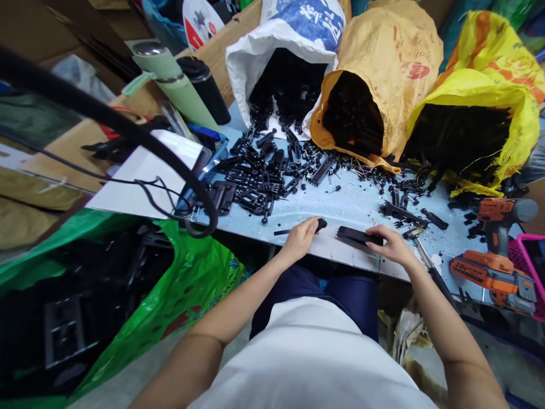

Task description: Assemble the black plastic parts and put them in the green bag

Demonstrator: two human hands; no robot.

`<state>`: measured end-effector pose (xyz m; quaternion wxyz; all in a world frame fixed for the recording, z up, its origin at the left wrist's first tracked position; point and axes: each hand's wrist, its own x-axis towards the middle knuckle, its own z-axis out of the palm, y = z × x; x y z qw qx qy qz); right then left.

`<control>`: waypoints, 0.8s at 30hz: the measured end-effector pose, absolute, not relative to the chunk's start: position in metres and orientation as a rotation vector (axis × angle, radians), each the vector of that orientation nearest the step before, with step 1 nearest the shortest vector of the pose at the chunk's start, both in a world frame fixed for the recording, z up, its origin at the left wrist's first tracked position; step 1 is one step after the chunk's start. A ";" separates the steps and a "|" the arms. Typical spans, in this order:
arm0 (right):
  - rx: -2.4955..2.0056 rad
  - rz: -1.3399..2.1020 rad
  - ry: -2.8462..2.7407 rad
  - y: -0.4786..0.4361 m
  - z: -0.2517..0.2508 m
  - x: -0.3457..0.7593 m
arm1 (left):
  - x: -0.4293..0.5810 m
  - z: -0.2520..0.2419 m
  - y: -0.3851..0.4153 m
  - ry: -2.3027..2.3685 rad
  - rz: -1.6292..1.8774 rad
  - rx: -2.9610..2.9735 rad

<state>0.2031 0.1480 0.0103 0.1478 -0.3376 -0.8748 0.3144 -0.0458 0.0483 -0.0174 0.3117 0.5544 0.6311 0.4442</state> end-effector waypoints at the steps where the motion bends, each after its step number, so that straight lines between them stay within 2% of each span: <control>1: -0.990 0.845 -2.601 0.143 0.008 0.207 | -0.044 -0.018 0.050 1.629 1.186 1.429; 4: -1.043 0.649 -2.724 0.128 -0.004 0.194 | -0.030 -0.018 0.056 1.541 1.202 1.402; 6: -1.105 0.663 -2.621 0.124 -0.010 0.176 | -0.020 -0.016 0.059 1.513 1.215 1.407; 12: -1.147 1.447 -1.827 0.122 -0.003 0.147 | -0.003 -0.006 0.059 1.443 1.309 1.356; 14: -1.100 1.566 -1.735 0.120 0.002 0.146 | -0.002 -0.004 0.059 1.471 1.361 1.390; 24: -1.014 1.529 -1.733 0.117 0.013 0.144 | -0.011 0.002 0.062 1.403 1.421 1.569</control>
